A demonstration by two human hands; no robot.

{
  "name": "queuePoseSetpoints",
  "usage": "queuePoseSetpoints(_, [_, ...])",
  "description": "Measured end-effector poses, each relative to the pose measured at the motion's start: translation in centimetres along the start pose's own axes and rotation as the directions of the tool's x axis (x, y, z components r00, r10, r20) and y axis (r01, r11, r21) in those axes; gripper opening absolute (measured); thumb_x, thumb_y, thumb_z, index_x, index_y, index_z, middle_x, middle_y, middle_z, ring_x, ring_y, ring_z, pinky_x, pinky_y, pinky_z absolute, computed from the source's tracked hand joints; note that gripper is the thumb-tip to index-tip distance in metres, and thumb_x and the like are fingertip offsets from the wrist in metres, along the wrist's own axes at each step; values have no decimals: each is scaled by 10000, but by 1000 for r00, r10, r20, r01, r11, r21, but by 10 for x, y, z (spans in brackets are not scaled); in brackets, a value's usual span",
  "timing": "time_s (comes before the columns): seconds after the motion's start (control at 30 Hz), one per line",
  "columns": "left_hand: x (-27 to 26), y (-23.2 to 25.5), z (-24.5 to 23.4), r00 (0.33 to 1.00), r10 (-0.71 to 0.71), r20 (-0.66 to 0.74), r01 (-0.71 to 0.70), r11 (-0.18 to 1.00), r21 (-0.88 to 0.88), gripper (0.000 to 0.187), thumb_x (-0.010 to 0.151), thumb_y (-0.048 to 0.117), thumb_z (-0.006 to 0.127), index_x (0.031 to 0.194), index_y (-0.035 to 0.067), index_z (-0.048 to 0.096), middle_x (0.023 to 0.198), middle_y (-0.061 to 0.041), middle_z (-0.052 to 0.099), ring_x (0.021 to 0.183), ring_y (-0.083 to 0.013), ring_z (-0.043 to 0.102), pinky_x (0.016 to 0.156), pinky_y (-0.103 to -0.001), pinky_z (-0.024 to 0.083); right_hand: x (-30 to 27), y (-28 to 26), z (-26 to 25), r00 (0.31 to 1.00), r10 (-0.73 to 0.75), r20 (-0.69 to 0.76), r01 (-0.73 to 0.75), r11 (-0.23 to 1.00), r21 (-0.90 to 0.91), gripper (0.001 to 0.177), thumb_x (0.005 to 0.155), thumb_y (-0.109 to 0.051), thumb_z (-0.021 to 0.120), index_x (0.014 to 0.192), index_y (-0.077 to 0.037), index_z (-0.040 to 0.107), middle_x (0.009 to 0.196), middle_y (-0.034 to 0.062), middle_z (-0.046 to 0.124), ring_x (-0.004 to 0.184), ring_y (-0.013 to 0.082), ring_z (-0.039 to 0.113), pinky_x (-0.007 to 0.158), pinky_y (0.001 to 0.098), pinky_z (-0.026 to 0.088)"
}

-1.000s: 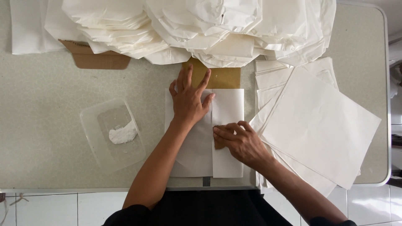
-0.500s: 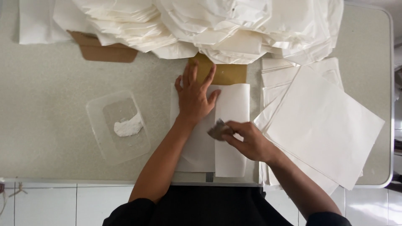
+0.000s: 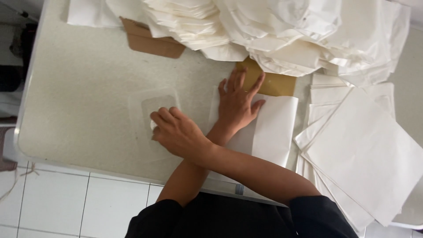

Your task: The person folds a white sheet of paper on a table, applies a white paste to the edges, and presses the folds to seal them. They repeat this process with multiple sheets, stacking the finished folded items on the right side of the table.

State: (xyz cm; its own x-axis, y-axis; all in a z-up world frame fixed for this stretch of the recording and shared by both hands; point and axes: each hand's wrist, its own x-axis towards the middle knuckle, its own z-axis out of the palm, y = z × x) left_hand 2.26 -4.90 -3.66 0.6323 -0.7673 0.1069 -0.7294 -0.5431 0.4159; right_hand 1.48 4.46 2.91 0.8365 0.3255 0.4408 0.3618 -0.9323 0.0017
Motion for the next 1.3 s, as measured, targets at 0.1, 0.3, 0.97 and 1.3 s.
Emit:
queuePoseSetpoints(0.1, [1,0,0,1000,-25,14,24,1000,16,735,928,619,629,1574,452,318,1606,-160,342,1544,-414,264,1120,-650,279,3,0,3,996,-3,85,5,1000,-16,191,807,-54,751,654,-123,659,883,52,561,859,233,503,790,376,375])
queuePoseSetpoints(0.3, [-2,7,-20,998,-33,51,33,999,19,669,994,575,582,1582,412,308,1597,-135,349,1560,-395,262,1157,-612,294,8,35,-28,988,86,129,-148,769,622,207,867,36,713,1020,-91,772,887,98,609,762,283,610,695,396,457])
queuePoseSetpoints(0.97, [5,4,2,1000,8,10,-8,999,-34,725,930,567,651,1576,391,372,1581,-172,348,1520,-420,225,1111,-632,213,-189,125,-109,812,583,26,-513,692,509,249,851,66,742,1021,-103,809,1029,70,768,927,272,753,780,364,610])
queuePoseSetpoints(1.3, [4,-1,10,998,49,-26,-47,997,60,711,958,600,588,1589,364,364,1575,-185,359,1502,-450,256,1091,-638,252,-219,117,-75,982,176,-68,-151,950,273,171,952,-86,638,939,-115,807,1008,41,792,990,286,722,778,368,586])
